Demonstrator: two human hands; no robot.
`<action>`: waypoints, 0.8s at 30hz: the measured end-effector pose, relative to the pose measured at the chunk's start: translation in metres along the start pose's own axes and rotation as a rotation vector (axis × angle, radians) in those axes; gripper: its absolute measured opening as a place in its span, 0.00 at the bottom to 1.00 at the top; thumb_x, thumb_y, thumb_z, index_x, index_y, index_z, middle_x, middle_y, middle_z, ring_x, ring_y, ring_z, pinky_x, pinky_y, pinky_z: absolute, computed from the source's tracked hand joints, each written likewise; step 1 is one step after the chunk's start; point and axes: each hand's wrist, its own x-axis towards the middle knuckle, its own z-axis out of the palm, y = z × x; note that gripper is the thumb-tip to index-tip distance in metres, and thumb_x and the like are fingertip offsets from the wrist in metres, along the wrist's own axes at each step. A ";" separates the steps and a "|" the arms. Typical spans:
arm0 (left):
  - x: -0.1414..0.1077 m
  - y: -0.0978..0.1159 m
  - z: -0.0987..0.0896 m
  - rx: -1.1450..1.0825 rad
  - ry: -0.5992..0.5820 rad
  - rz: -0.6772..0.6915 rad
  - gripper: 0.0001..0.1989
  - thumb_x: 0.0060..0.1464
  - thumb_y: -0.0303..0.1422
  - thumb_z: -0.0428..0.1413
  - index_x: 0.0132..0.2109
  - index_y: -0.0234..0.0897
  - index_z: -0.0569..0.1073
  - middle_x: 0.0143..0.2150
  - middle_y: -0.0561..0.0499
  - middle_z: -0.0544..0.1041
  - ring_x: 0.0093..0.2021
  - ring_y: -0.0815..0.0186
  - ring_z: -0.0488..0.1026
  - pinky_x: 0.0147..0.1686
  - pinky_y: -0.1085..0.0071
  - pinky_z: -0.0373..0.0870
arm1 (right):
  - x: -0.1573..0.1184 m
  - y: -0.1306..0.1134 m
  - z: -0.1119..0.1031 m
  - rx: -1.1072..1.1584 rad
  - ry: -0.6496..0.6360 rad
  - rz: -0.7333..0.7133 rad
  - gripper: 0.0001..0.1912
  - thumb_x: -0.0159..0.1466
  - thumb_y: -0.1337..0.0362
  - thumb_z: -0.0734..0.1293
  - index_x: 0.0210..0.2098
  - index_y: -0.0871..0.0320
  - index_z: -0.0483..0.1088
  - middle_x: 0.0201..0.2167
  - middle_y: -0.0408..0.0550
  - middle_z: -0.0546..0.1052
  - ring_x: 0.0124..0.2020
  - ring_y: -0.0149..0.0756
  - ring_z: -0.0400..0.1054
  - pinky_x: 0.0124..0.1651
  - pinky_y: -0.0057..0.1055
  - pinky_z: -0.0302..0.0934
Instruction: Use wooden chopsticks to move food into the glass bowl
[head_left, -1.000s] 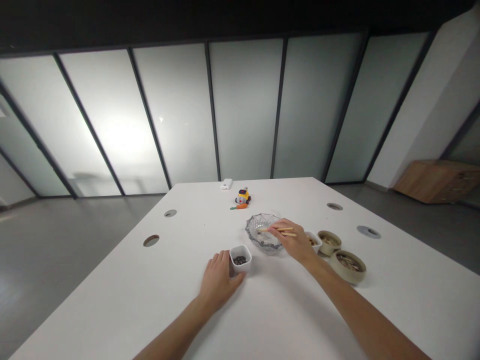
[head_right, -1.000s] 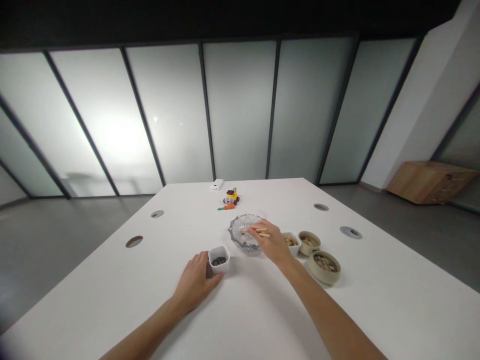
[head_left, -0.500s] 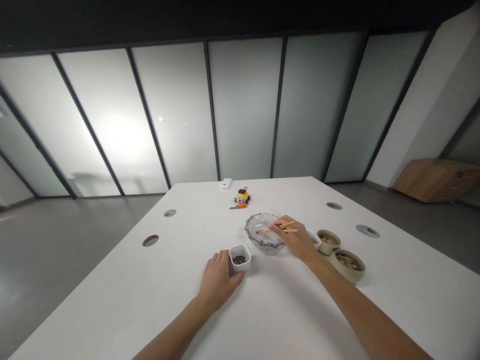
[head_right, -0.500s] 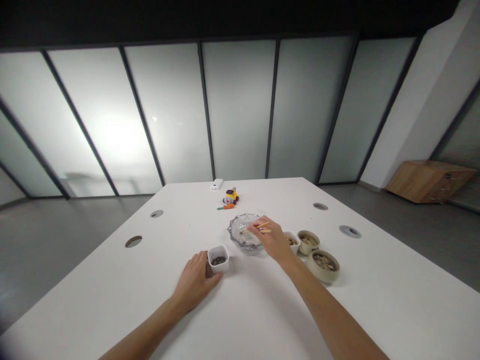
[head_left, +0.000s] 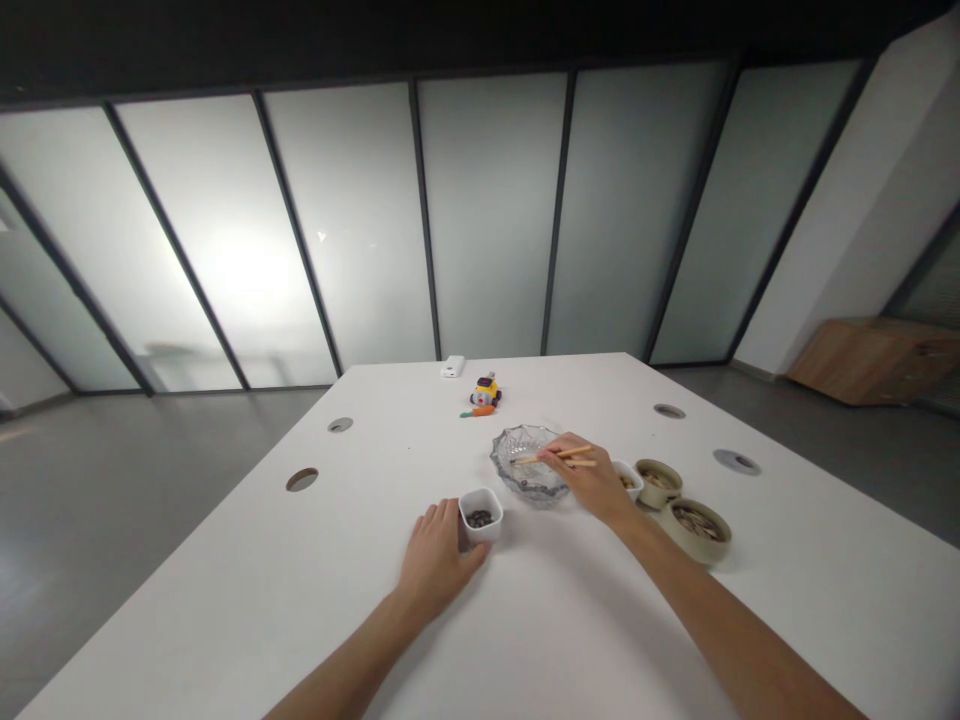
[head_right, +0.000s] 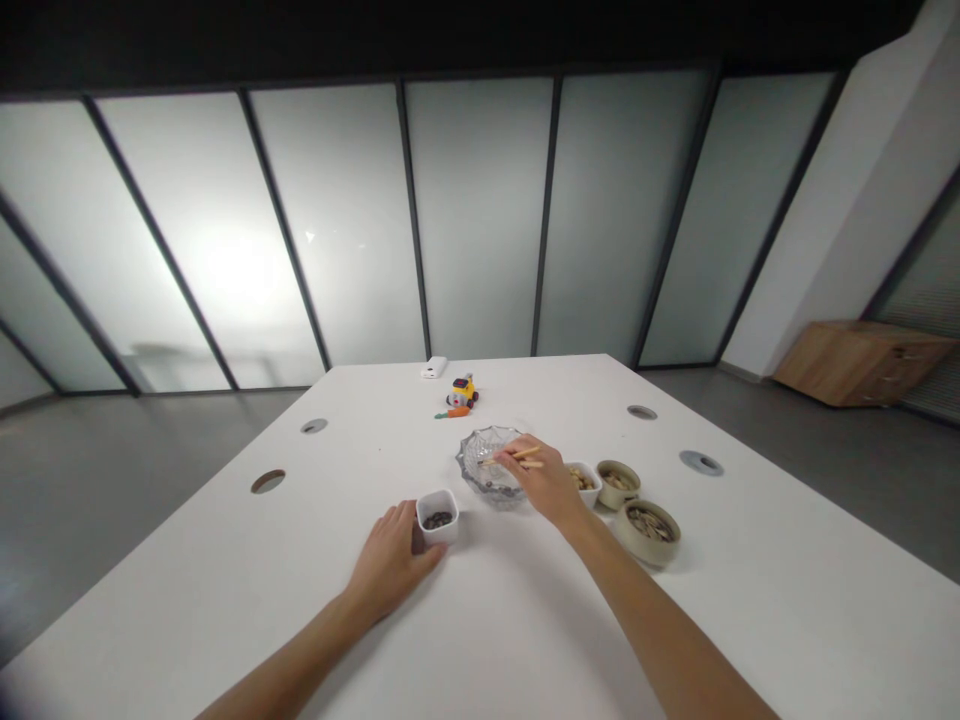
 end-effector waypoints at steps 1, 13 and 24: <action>0.000 0.000 0.000 0.002 0.003 0.003 0.13 0.61 0.41 0.60 0.48 0.40 0.70 0.49 0.44 0.78 0.53 0.51 0.73 0.52 0.61 0.64 | -0.001 0.000 0.000 0.007 -0.002 0.001 0.24 0.71 0.42 0.66 0.32 0.53 0.81 0.32 0.50 0.82 0.35 0.43 0.76 0.41 0.37 0.70; 0.001 -0.003 0.001 -0.001 0.008 0.018 0.13 0.61 0.42 0.60 0.47 0.40 0.70 0.48 0.45 0.77 0.52 0.51 0.73 0.51 0.60 0.64 | -0.006 -0.003 0.003 0.114 -0.017 0.029 0.22 0.70 0.42 0.69 0.33 0.54 0.80 0.35 0.50 0.81 0.37 0.43 0.75 0.42 0.37 0.70; 0.002 -0.003 0.002 -0.013 0.010 0.024 0.13 0.61 0.41 0.60 0.47 0.40 0.70 0.48 0.44 0.78 0.52 0.52 0.73 0.50 0.61 0.64 | 0.004 -0.010 -0.008 0.181 0.070 0.114 0.27 0.64 0.36 0.71 0.31 0.54 0.80 0.32 0.52 0.81 0.36 0.45 0.76 0.44 0.43 0.74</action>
